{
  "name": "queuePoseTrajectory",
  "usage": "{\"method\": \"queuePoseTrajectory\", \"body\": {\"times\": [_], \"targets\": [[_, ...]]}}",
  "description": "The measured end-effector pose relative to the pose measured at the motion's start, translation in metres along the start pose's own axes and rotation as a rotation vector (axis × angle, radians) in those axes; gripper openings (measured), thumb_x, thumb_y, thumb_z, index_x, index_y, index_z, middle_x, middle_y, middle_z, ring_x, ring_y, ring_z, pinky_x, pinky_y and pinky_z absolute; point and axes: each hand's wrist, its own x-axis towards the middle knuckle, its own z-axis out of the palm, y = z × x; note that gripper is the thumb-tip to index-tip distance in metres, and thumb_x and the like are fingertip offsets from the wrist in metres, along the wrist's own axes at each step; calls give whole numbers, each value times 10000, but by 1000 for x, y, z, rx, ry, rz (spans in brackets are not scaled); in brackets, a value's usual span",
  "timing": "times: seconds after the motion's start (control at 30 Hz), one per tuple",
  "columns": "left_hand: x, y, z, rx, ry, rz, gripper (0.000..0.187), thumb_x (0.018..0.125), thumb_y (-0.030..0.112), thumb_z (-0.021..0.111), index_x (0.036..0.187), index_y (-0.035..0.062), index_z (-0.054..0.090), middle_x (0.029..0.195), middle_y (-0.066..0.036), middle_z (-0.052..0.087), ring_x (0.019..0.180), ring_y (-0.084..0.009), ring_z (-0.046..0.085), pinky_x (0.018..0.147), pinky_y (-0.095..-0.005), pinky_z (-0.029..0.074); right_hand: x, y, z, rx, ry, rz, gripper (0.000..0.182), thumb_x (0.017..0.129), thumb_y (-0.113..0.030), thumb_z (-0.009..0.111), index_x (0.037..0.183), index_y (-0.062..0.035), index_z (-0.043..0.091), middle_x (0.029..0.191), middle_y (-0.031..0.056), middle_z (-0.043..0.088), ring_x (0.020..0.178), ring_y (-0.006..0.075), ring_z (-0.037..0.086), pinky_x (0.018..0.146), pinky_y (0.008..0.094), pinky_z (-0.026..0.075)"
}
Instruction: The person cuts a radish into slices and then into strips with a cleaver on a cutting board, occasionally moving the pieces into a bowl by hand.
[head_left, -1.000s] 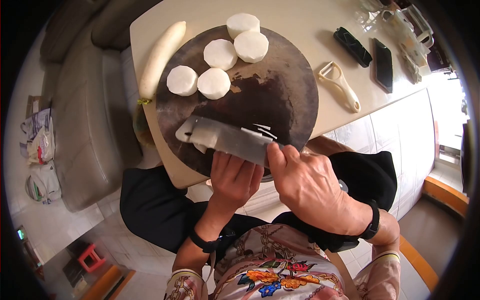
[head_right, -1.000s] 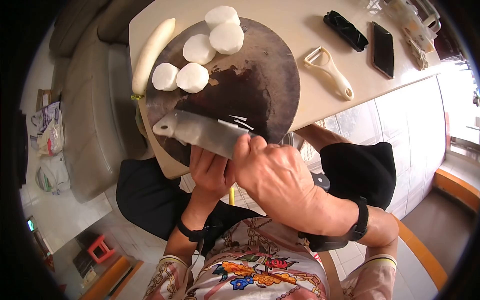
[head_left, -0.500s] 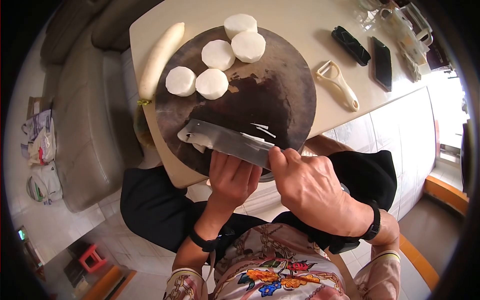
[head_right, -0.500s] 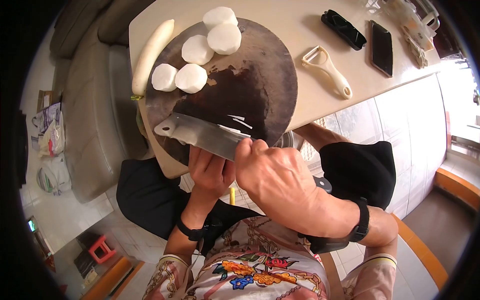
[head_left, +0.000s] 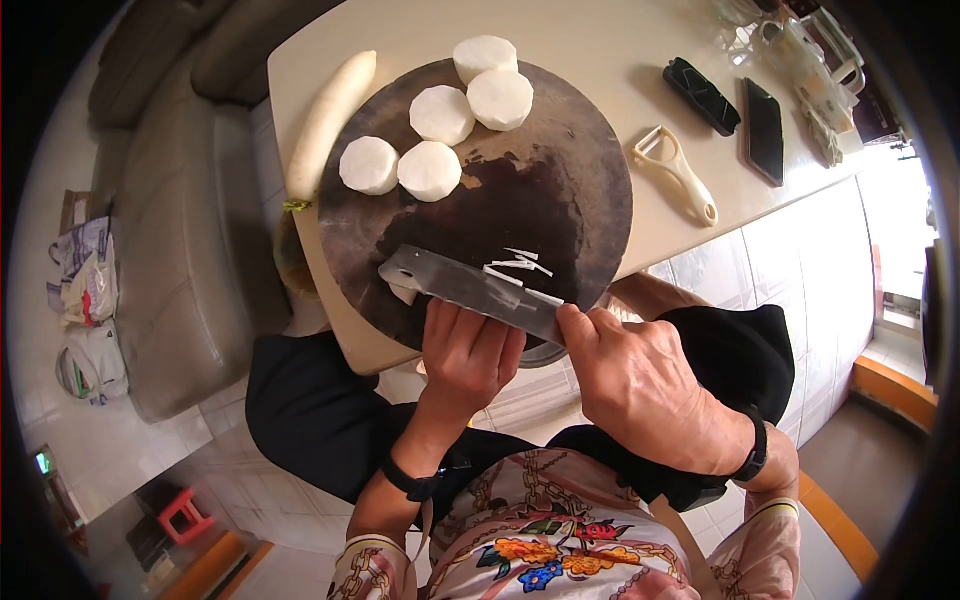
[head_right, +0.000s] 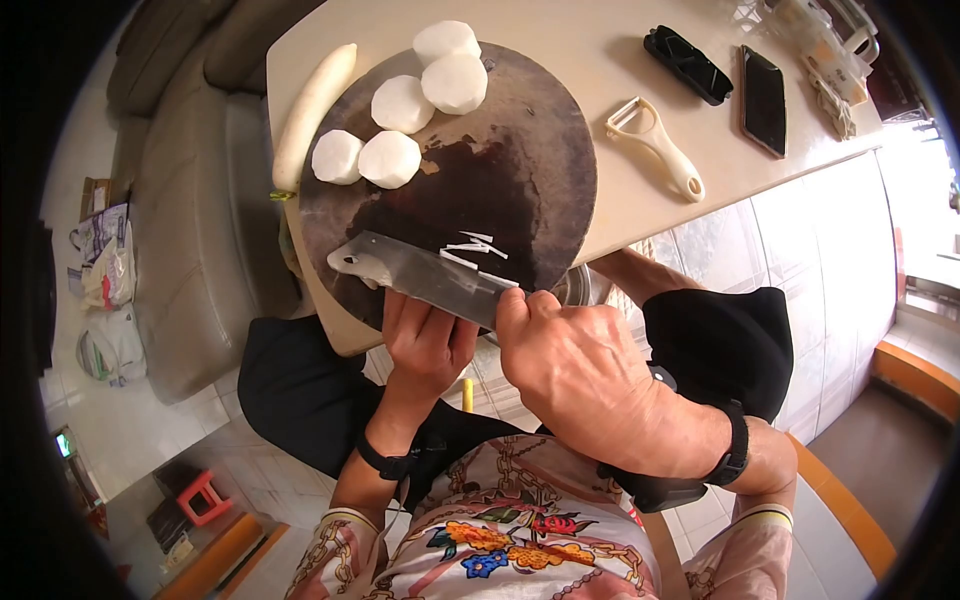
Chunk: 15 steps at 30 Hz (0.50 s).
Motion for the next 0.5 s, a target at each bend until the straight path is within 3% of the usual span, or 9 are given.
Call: {"method": "queuePoseTrajectory", "body": {"times": [0.17, 0.23, 0.3, 0.37, 0.4, 0.5], "targets": [[0, 1, -1, -1, -8, -7, 236, 745, 53, 752, 964, -21, 701, 1011, -145, 644, 926, -369, 617, 813, -482, 491, 13, -11, 3, -68, -20, 17, 239, 706, 5, 612, 906, 122, 555, 721, 167, 610, 581, 274, 654, 481, 355, 520], [-1, 1, 1, -4, -2, 0, 242, 745, 52, 753, 967, -25, 697, 1014, -142, 643, 932, -368, 616, 824, -484, 494, 18, -10, 2, -57, -16, 6, 258, 734, 34, 594, 973, 83, 510, 739, 161, 595, 585, 328, 636, 488, 399, 484], [-4, -1, 2, 8, 38, 16, 241, 750, 45, 748, 973, -28, 691, 1024, -134, 642, 953, -356, 617, 852, -483, 501, 19, -7, 8, -46, 39, 21, 211, 747, 30, 581, 941, 57, 501, 725, 160, 592, 577, 346, 621, 498, 408, 485], [-2, 0, 4, 2, 52, 14, 239, 755, 43, 744, 978, -25, 692, 1029, -132, 644, 965, -349, 618, 861, -480, 504, 16, 0, 9, -11, 91, 57, 146, 720, 17, 594, 844, 61, 531, 690, 183, 611, 560, 315, 647, 506, 381, 523], [-1, 0, 5, -9, 61, 9, 237, 759, 40, 740, 982, -23, 693, 1034, -129, 645, 976, -342, 618, 870, -477, 506, 13, 5, 9, 91, 94, 51, 139, 725, 28, 585, 834, 41, 500, 689, 203, 607, 576, 369, 640, 515, 427, 515], [-4, 1, 3, 0, 42, -10, 230, 763, 35, 735, 983, -19, 697, 1039, -130, 648, 992, -330, 619, 870, -466, 507, 5, 4, 7, 140, 74, 61, 163, 718, 40, 585, 852, 45, 494, 683, 215, 602, 593, 399, 634, 522, 460, 506]]}}
